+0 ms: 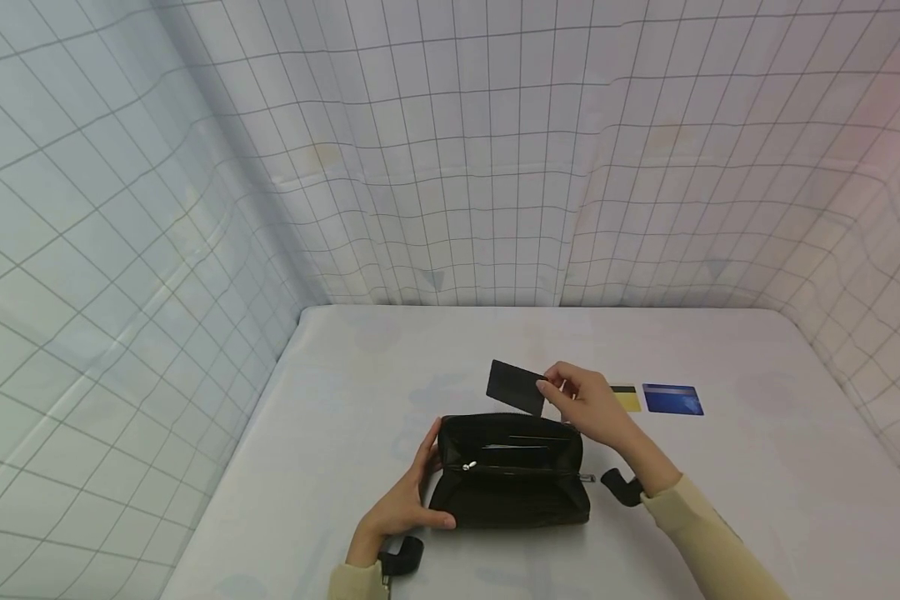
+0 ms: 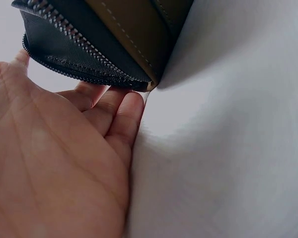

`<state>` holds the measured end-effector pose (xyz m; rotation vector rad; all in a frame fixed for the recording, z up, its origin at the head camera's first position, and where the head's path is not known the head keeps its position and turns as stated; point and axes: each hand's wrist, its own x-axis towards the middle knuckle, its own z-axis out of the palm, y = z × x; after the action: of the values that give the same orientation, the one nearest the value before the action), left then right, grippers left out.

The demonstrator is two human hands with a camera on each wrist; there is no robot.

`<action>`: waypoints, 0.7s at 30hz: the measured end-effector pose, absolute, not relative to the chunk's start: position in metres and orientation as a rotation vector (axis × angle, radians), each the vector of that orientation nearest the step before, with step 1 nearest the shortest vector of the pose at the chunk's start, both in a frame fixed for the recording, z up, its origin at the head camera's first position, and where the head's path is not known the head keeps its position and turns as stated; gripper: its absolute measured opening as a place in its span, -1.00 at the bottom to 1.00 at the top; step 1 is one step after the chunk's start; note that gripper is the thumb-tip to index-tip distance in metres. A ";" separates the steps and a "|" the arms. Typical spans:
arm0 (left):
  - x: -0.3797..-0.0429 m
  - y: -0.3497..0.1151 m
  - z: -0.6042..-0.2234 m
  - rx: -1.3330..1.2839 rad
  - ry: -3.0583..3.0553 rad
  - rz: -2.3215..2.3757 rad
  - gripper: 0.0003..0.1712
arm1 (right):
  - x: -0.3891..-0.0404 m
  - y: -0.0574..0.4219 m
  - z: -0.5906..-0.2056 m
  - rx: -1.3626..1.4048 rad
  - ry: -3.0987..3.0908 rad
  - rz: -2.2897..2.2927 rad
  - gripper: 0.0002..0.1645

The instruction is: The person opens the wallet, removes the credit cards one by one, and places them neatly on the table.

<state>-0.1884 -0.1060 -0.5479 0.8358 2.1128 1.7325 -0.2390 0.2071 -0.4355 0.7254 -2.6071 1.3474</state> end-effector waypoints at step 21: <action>-0.180 -0.105 -0.523 0.799 2.100 1.709 0.42 | -0.248 0.242 -0.446 0.515 -2.646 1.515 -0.83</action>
<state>-0.1802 -0.1049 -0.5230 0.7991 2.1000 1.7093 -0.2475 0.2424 -0.4462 0.5153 -2.6463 1.5154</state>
